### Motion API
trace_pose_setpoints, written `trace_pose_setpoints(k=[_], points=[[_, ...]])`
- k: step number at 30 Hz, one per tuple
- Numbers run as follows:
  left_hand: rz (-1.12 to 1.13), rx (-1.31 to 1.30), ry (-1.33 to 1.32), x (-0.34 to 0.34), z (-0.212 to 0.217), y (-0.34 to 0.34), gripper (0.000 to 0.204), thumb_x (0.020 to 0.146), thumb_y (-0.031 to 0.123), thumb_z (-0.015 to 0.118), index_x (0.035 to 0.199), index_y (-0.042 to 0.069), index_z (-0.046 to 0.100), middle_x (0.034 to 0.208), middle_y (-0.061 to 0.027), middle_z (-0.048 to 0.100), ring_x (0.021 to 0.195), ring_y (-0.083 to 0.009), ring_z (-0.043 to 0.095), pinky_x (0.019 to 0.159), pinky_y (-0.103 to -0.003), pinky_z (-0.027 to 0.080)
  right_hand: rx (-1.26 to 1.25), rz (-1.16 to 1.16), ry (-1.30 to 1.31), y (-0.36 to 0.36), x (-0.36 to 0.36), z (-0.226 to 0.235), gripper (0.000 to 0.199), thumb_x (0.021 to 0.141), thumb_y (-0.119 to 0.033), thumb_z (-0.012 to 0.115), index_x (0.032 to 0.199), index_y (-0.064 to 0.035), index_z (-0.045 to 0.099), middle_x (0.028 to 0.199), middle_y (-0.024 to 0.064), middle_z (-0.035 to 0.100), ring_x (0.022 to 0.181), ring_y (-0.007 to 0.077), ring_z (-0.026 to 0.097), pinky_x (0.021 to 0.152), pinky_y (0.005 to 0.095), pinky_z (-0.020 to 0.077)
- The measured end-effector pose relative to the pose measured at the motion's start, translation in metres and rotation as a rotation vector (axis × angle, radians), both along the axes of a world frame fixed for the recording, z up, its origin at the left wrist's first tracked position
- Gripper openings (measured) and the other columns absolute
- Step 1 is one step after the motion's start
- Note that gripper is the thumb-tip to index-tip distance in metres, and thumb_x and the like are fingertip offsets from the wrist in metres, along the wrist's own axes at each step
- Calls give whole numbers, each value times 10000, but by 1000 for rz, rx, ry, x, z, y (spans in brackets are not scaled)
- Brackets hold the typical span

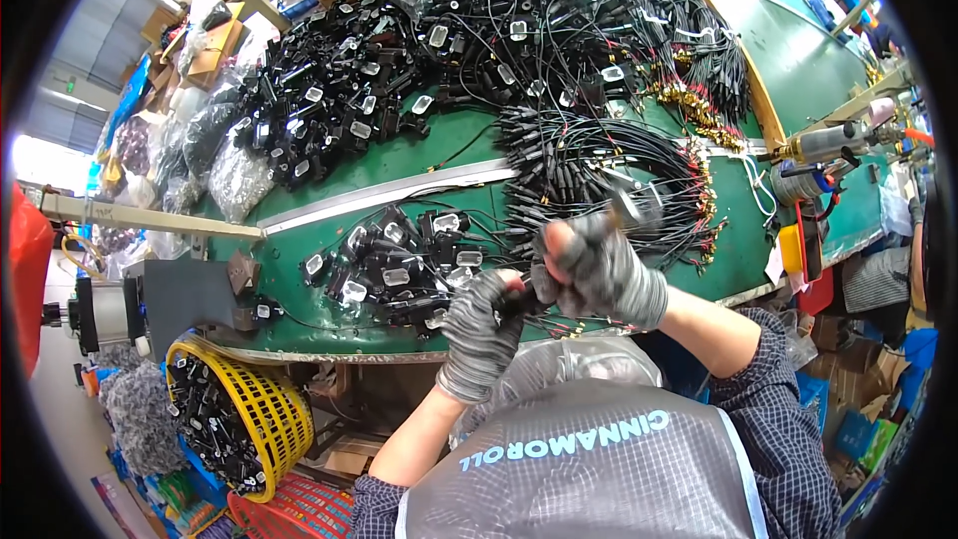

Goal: Assembling and processing wire harnesses by attaching connectors and tape at a factory workstation.

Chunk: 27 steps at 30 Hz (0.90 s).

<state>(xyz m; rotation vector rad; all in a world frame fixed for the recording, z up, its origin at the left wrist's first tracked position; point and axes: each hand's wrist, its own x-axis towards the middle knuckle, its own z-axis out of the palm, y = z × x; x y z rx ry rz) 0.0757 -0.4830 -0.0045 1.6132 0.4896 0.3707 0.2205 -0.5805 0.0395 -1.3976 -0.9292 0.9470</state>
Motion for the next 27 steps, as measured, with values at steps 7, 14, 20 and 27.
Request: trace_pose_setpoints(k=[7,14,20,27], points=[[-83,116,213,-7,-17,2,397,601,-82,607,933,90,475,830,-15,539,821,-125,527,703,-238,438,-180,-101,863,-7,21,-3,381,780,-408,548,820,-29,539,617,16,523,490,96,507,415,208,396],[-102,432,190,-4,-10,0,363,629,-70,587,933,91,471,827,-16,534,763,-116,523,695,-235,442,-73,2,321,-6,8,-22,466,783,-493,470,755,-32,533,587,31,522,402,88,462,376,187,366],[-120,438,1,-1,-12,6,372,635,-78,583,943,98,468,833,-17,532,777,-134,528,703,-246,444,-269,-48,693,0,17,-21,579,769,-596,404,670,-38,520,555,38,528,365,84,429,355,187,333],[31,-391,52,2,-11,-3,373,613,-60,600,937,72,469,878,-81,521,768,-191,536,623,-272,434,124,-135,-60,-1,-12,-9,562,795,-577,374,594,-61,473,516,45,516,298,77,368,311,199,301]])
